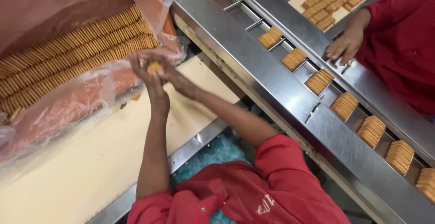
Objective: The person picks rectangular biscuits from a large bin and stacks them into neat piles on a white work surface. The person repeatedly forms stacks and then moves them to the side, continuing the process with new biscuits from the bin.
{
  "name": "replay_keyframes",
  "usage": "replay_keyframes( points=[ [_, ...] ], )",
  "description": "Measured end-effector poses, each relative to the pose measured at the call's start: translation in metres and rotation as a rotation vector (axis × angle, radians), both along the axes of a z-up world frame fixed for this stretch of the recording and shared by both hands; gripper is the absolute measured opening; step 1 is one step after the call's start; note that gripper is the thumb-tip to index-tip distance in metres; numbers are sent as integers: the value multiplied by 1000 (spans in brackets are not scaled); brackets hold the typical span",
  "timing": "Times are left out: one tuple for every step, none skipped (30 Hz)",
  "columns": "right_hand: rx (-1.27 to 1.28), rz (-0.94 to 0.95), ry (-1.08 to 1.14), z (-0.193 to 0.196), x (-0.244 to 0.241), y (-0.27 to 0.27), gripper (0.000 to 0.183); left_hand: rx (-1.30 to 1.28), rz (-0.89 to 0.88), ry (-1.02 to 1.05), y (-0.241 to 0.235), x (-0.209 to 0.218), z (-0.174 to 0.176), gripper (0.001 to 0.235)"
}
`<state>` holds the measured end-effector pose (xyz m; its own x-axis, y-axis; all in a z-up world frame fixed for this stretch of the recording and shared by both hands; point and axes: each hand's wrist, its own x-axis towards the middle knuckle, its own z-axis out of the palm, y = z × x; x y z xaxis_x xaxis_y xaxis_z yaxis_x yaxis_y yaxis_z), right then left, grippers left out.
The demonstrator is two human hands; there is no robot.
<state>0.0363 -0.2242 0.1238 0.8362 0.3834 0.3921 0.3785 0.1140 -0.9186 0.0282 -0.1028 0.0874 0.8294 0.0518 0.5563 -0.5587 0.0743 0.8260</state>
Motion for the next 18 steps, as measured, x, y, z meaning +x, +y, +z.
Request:
replay_keyframes(
  points=[
    [-150, -121, -219, 31, 19, -7, 67, -67, -28, -51, -9, 19, 20, 77],
    [-300, -244, -437, 58, 36, -15, 61, -186, -142, -66, -25, 38, 38, 80],
    [-327, -204, -468, 79, 49, -31, 58, -309, -254, -78, -42, 56, 52, 84],
    [-354, -163, -497, 96, 58, -52, 54, -432, -368, -90, -56, 72, 61, 88],
    [-420, -160, -494, 107, 66, -69, 52, -308, -260, -156, -70, 86, 65, 85],
    [-486, -156, -491, 114, 75, -86, 49, -184, -151, -220, -84, 98, 65, 82],
    [-554, -149, -487, 120, 87, -105, 47, -65, -39, -280, -98, 111, 61, 79],
    [-597, -182, -454, 124, 101, -126, 46, -120, -96, -280, -111, 121, 52, 86],
    [-638, -214, -419, 123, 115, -148, 45, -174, -154, -278, -124, 121, 37, 94],
    [-721, -389, -483, 125, 135, -170, 45, -228, -213, -276, -135, 117, 19, 102],
    [-799, -558, -548, 124, 159, -188, 44, -38, -69, -284, -139, 107, -3, 103],
    [-851, -652, -548, 119, 178, -207, 44, 171, -212, 78, -143, 94, -24, 76],
    [-901, -747, -554, 114, 200, -224, 45, 419, -186, -187, -131, 73, -49, 92],
    [-949, -765, -524, 108, 224, -240, 46, 506, -233, -260, -123, 61, -66, 87],
    [-996, -777, -484, 96, 245, -251, 48, 612, -257, -239, -116, 52, -82, 77],
    [-1044, -789, -445, 84, 268, -259, 50, 654, -306, -191, -108, 44, -96, 74],
    [-1121, -799, -396, 71, 289, -265, 50, 692, -356, -140, -103, 38, -105, 71],
    [-1198, -809, -347, 60, 310, -269, 51, 750, -386, -135, -99, 38, -110, 70]
  ],
)
